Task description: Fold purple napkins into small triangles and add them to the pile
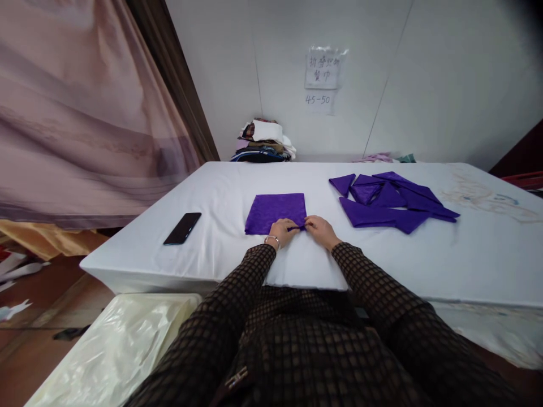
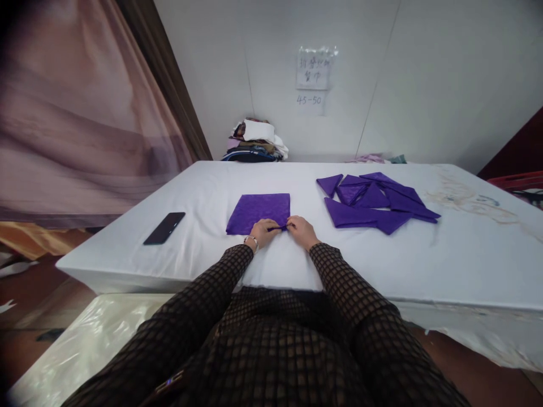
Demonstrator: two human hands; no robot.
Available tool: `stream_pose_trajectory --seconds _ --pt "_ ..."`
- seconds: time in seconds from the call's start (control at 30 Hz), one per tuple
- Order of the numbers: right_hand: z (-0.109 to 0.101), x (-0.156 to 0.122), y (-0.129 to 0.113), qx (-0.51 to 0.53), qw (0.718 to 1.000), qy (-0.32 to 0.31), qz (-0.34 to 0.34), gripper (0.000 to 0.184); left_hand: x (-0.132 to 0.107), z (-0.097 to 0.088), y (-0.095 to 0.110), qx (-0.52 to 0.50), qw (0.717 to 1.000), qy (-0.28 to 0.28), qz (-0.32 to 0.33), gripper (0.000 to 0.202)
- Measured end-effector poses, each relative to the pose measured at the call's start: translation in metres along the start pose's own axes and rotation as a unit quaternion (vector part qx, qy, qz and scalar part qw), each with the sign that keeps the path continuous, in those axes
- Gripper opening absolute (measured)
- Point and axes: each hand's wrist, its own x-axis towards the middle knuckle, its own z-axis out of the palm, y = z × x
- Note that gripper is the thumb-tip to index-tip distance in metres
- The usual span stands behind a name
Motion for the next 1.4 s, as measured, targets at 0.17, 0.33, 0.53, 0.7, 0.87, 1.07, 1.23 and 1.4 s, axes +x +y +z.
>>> stream_pose_trajectory --seconds 0.17,0.33,0.53,0.7,0.87,1.07,1.23,1.4 --pt "0.002 -0.001 0.003 0.004 1.0 0.009 -0.012 0.01 0.004 0.003 -0.005 -0.021 1.0 0.007 -0.015 0.016" --pt "0.0 -0.003 -0.001 0.034 0.998 0.012 -0.049 0.01 0.007 0.004 -0.006 -0.037 0.999 0.01 -0.034 0.018" --pt "-0.003 -0.004 -0.003 0.049 0.997 0.01 -0.057 0.012 0.011 0.001 0.0 -0.069 0.994 0.015 -0.081 0.032" --pt "-0.004 -0.003 -0.003 0.072 0.995 0.009 -0.074 0.011 0.013 -0.002 0.005 -0.073 0.993 0.021 -0.085 0.035" --pt "-0.003 0.001 -0.003 0.092 0.994 0.007 -0.055 0.011 0.012 0.006 0.013 -0.049 0.998 0.01 -0.048 0.028" --pt "0.001 0.003 0.0 0.115 0.993 0.007 -0.025 0.01 0.009 0.01 0.013 0.008 1.0 0.003 -0.021 0.023" --pt "0.001 0.004 -0.001 0.126 0.992 0.008 -0.018 0.01 0.007 0.007 0.013 0.051 0.999 -0.007 -0.004 0.025" --pt "0.0 0.004 -0.003 0.12 0.992 0.008 -0.029 0.011 0.005 0.002 0.018 0.098 0.995 -0.015 0.007 0.023"
